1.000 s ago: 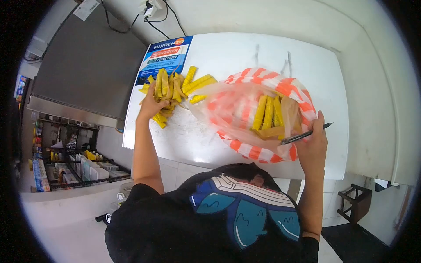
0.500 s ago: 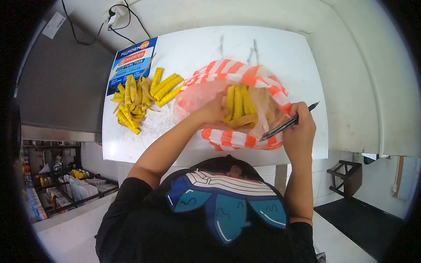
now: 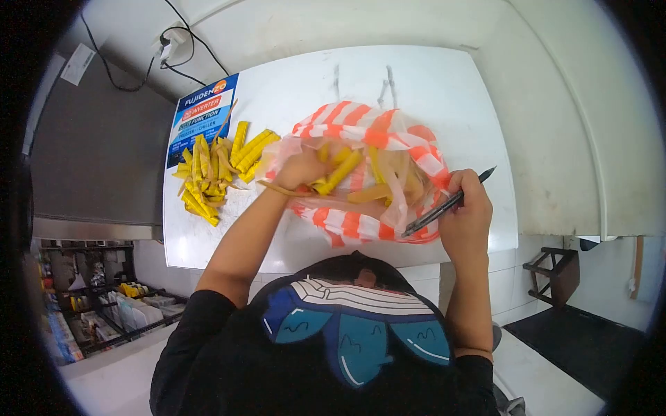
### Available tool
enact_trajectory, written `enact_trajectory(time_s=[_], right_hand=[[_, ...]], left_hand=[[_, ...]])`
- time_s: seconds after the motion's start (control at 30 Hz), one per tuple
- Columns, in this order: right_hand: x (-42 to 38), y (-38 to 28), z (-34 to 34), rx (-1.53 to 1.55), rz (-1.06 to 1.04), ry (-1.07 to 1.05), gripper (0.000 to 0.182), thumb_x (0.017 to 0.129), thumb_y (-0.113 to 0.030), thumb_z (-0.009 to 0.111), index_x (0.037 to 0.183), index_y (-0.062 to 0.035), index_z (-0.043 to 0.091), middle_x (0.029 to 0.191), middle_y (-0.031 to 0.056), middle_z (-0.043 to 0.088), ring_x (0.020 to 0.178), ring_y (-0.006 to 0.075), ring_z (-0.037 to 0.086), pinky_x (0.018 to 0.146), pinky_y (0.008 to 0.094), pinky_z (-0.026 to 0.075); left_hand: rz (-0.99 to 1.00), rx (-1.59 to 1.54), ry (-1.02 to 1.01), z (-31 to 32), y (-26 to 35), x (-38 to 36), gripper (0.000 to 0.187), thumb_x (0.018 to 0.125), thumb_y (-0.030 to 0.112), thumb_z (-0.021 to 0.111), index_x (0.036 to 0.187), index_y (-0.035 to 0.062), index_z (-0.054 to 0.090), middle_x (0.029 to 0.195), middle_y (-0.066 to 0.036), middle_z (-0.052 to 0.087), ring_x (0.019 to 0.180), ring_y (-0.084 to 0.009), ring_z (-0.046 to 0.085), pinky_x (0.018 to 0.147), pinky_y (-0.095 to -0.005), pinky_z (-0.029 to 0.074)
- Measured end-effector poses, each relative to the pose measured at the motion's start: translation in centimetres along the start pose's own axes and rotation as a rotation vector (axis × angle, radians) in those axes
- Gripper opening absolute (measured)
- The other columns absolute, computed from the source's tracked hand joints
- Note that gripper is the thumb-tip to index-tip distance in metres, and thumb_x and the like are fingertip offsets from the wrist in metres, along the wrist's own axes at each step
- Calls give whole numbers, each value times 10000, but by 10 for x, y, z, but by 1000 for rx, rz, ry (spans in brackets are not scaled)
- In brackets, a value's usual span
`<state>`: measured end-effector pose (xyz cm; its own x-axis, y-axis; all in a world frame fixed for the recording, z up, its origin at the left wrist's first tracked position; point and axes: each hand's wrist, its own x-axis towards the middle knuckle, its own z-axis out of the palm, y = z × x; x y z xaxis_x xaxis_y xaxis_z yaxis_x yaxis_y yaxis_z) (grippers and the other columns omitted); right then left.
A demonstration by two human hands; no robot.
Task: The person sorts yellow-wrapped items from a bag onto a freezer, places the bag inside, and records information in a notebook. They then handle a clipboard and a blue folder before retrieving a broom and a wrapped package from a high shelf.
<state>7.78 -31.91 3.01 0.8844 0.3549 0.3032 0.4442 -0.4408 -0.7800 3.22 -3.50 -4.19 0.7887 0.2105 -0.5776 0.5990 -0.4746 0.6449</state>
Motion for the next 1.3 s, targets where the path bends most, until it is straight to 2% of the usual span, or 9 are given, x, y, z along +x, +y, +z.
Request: enact_trajectory(time_s=[0.13,0.23,0.43,0.53,0.8,0.93,1.1,1.2,1.3], right_hand=[[-1,-6,1,-40,-49,5,226,702,101,565,787,-41,412,768,59,510,615,138,433,532,241,381],[5,-7,-2,-48,-79,33,228,700,99,572,802,-38,422,801,72,533,636,164,470,549,251,401],[24,-33,-19,-426,-265,69,257,671,53,636,829,-35,454,908,135,555,874,357,529,720,402,434],[19,-54,-20,-406,-339,-68,292,672,37,663,839,-24,431,918,130,567,910,294,548,774,356,441],[20,-22,28,-574,-173,-289,496,572,-129,777,884,-37,403,899,224,548,959,474,497,771,473,428],[38,3,20,-491,60,-296,310,647,-44,665,821,-21,410,815,204,547,787,399,528,685,401,441],[60,33,-17,-280,148,-104,189,672,81,526,730,-28,384,631,77,427,603,173,426,564,268,372],[63,38,-26,-89,170,-118,239,662,113,514,732,-60,367,656,1,351,621,92,332,545,221,320],[62,32,-28,-10,188,-153,261,656,128,522,730,-72,372,673,-38,338,618,76,311,538,209,299]], left_hand=[[122,581,162,2,6,-14,470,748,276,643,1142,48,526,1060,-160,594,917,-316,585,779,-385,470],[640,602,703,38,-7,5,317,804,304,600,1017,71,631,831,-153,633,750,-289,608,685,-391,476],[651,18,-165,58,50,-39,365,782,288,597,1058,53,555,915,-171,599,868,-338,579,739,-431,463],[556,213,-458,46,101,-84,315,807,285,555,1034,67,560,950,-154,586,919,-302,572,752,-432,462],[1103,149,-154,146,60,-53,249,865,208,462,1024,30,536,1015,-160,587,898,-304,573,784,-411,460],[763,227,-478,114,80,-73,225,856,164,480,1033,39,541,1046,-150,584,889,-290,575,777,-407,469],[678,-517,-346,69,56,-30,225,833,183,524,1014,61,576,900,-137,618,825,-300,607,729,-362,477],[760,263,118,49,54,-3,265,821,187,553,1068,90,563,993,-131,608,905,-290,602,777,-390,484],[820,508,3,40,85,-24,297,819,169,544,1112,117,545,1061,-93,585,987,-260,573,842,-385,452]])
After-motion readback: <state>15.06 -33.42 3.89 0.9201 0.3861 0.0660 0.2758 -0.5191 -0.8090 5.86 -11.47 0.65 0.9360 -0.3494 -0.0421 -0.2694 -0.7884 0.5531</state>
